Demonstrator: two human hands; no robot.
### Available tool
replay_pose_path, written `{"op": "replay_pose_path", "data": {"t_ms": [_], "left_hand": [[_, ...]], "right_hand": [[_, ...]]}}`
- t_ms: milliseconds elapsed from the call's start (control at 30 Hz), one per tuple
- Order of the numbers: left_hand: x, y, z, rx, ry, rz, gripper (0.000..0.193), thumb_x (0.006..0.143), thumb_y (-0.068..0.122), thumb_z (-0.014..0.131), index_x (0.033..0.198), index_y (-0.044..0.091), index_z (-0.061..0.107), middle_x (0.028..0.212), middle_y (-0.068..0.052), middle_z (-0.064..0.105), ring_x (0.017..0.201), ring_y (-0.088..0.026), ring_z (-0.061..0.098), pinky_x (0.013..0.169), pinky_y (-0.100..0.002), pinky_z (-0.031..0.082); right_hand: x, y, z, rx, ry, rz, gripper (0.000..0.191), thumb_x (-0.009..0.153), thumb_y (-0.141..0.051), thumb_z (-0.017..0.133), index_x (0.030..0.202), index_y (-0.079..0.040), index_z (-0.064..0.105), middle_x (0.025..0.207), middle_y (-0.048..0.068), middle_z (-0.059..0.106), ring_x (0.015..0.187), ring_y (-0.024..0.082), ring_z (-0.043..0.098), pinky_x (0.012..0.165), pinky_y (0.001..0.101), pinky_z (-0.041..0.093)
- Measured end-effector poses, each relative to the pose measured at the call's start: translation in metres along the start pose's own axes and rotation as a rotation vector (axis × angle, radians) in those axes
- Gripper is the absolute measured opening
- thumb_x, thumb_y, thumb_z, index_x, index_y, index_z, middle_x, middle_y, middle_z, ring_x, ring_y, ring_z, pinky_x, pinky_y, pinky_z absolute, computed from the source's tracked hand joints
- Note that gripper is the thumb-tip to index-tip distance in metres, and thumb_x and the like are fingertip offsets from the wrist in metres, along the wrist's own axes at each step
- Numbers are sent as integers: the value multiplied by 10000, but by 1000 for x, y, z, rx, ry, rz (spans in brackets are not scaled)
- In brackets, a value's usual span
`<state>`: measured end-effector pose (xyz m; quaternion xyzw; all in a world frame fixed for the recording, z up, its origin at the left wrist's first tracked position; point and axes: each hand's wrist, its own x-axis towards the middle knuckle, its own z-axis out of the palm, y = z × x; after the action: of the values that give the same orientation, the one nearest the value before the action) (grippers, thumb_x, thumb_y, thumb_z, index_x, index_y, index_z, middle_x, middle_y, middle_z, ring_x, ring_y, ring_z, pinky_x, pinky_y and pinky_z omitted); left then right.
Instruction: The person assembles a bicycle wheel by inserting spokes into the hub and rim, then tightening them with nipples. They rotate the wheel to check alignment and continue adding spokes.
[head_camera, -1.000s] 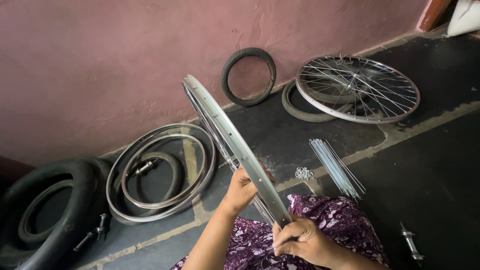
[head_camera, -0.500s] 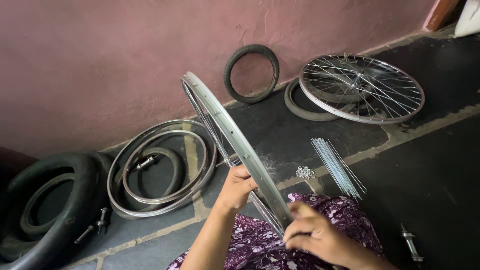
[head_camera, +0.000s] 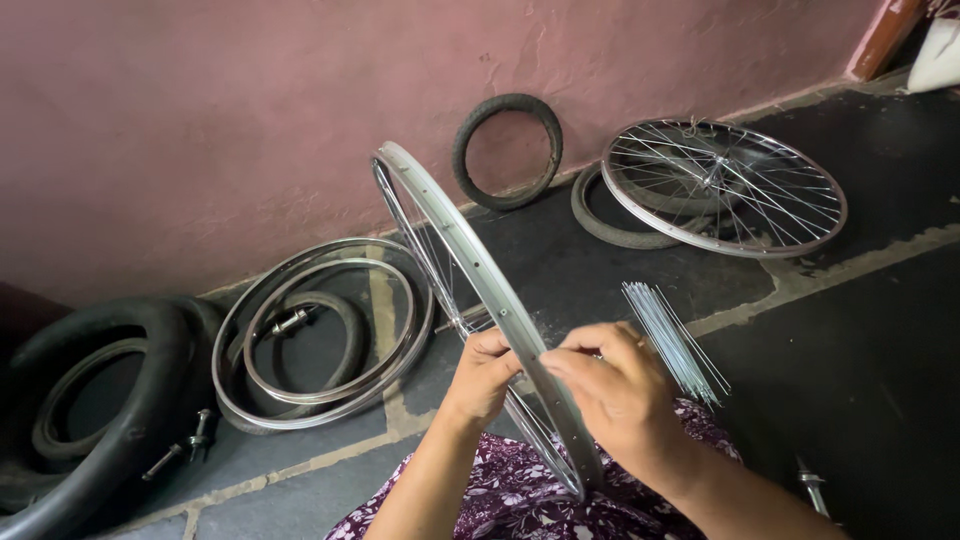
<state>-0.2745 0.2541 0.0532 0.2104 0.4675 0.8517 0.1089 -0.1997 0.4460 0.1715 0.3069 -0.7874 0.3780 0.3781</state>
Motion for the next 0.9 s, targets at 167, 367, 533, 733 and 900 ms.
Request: {"op": "replay_pose_path", "data": {"t_ms": [167,367,533,733,900], "left_hand": [[-1,-4,-1,-41,-18,16,232,905,146,810,1066,-15,766,998,-64,747,892,-136,679,831,-289,552],[2,-5,0,-56,-21,58,221,918,158,803,1056,-10,764,1030,-63,737,934,-150,686,872,-301,554],[1,-5,2,-25,24,51,209,928,161,802,1051,-4,762,1029,-50,721,956,-146,672,898,-307,547],[1,-6,2,12,23,46,220,933,183,798,1048,-1,766,1034,-36,708,956,-140,665,884,-303,543],[0,-6,2,23,19,34,227,938,201,788,1055,8,764,1011,-24,712,937,-121,656,861,-287,533]], "right_hand": [[7,-14,13,-223,-2,-93,265,812,0,770,1069,1,709,1149,136,582,1078,267,602,946,380,509],[7,-17,20,-254,23,-128,230,860,3,777,1072,45,696,1110,112,626,1015,244,661,850,336,573],[4,-12,19,-159,64,-89,215,841,31,772,1044,33,700,1101,106,650,957,226,672,803,345,565],[3,-11,19,-227,47,-176,245,836,51,768,1066,73,688,1115,116,637,994,239,670,839,355,570],[4,-10,16,-232,23,-198,242,825,63,763,1055,75,688,1123,115,635,1008,245,673,851,345,578]]}}
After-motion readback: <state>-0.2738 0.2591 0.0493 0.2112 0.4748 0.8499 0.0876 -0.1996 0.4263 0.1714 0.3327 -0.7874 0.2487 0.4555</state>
